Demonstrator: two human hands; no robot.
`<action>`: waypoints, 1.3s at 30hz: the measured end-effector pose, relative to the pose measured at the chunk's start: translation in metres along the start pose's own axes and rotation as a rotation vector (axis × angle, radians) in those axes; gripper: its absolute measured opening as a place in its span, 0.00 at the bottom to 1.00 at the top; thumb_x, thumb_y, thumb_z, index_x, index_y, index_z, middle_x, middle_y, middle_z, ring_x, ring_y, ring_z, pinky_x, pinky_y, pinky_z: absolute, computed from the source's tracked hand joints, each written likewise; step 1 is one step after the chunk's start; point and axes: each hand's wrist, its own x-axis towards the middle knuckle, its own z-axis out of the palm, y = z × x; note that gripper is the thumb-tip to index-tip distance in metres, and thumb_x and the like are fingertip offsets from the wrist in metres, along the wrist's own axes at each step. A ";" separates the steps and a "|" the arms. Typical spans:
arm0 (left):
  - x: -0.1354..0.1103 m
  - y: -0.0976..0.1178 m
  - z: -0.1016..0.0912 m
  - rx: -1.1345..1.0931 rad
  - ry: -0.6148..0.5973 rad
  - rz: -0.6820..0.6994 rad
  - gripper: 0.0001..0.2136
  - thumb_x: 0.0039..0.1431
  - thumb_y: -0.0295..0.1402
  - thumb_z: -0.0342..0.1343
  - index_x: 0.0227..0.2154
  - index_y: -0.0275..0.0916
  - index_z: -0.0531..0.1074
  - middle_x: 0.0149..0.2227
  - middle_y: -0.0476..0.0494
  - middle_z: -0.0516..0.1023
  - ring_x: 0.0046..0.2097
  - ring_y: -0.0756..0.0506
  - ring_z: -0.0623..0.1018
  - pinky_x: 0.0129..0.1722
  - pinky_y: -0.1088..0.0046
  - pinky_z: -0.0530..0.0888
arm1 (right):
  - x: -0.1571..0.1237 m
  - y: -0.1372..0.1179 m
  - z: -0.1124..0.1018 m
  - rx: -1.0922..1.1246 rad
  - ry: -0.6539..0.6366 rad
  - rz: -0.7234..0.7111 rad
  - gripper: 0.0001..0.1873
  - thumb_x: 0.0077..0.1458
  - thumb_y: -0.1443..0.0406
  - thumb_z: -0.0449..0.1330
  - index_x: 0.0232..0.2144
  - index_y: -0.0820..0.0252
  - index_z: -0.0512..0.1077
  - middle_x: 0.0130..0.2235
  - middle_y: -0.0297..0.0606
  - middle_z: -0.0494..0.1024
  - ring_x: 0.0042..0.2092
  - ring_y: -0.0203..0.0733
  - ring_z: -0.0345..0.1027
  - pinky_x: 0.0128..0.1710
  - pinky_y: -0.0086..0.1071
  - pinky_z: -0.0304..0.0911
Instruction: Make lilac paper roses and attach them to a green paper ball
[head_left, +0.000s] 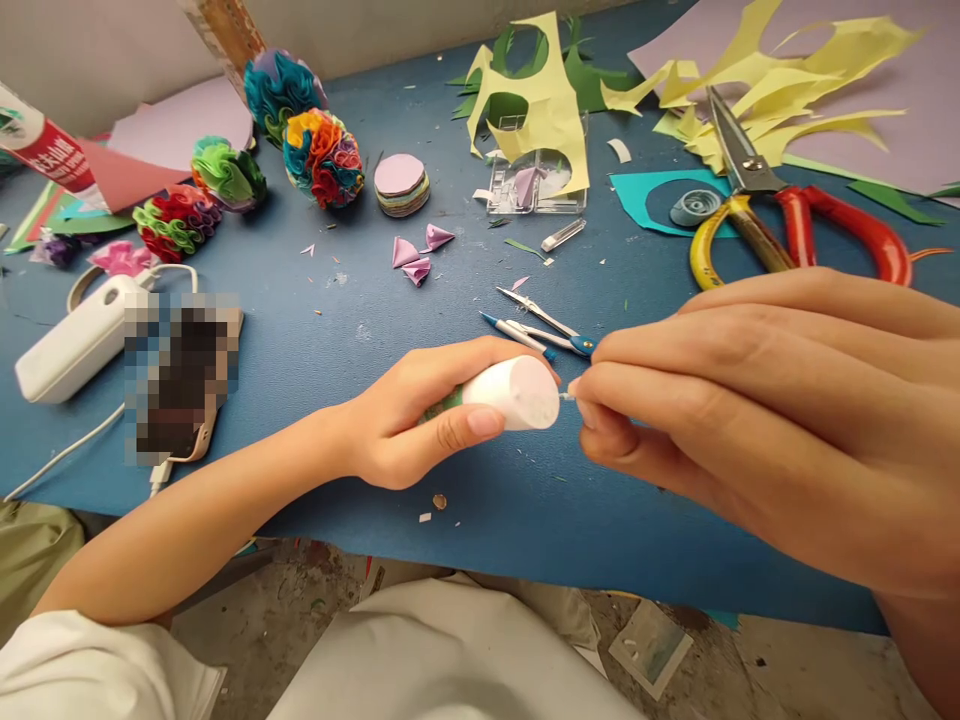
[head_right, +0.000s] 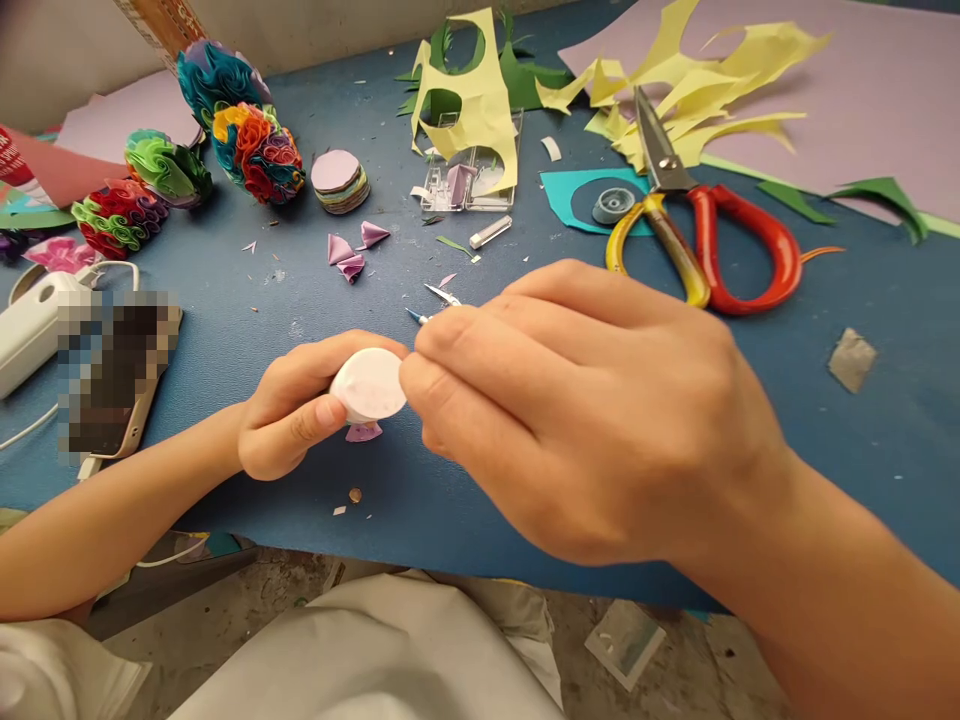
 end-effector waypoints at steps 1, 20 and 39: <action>0.000 0.000 0.000 0.003 0.004 0.001 0.13 0.63 0.36 0.46 0.46 0.36 0.67 0.41 0.41 0.76 0.38 0.47 0.76 0.36 0.73 0.74 | -0.002 0.002 0.001 -0.021 0.000 -0.030 0.14 0.58 0.56 0.55 0.23 0.51 0.71 0.27 0.31 0.75 0.31 0.35 0.71 0.37 0.33 0.67; 0.003 -0.003 0.008 0.093 0.114 0.227 0.16 0.55 0.38 0.58 0.41 0.30 0.69 0.31 0.39 0.76 0.29 0.50 0.74 0.28 0.77 0.72 | -0.009 0.009 0.010 -0.219 0.120 0.005 0.08 0.59 0.61 0.56 0.28 0.51 0.72 0.32 0.30 0.78 0.31 0.36 0.71 0.28 0.31 0.62; 0.001 -0.007 0.008 0.194 0.140 0.212 0.14 0.56 0.38 0.56 0.41 0.35 0.68 0.31 0.44 0.75 0.29 0.51 0.73 0.29 0.77 0.72 | -0.007 -0.003 0.006 0.218 -0.034 0.085 0.08 0.56 0.67 0.57 0.28 0.53 0.74 0.31 0.28 0.78 0.27 0.31 0.70 0.27 0.26 0.66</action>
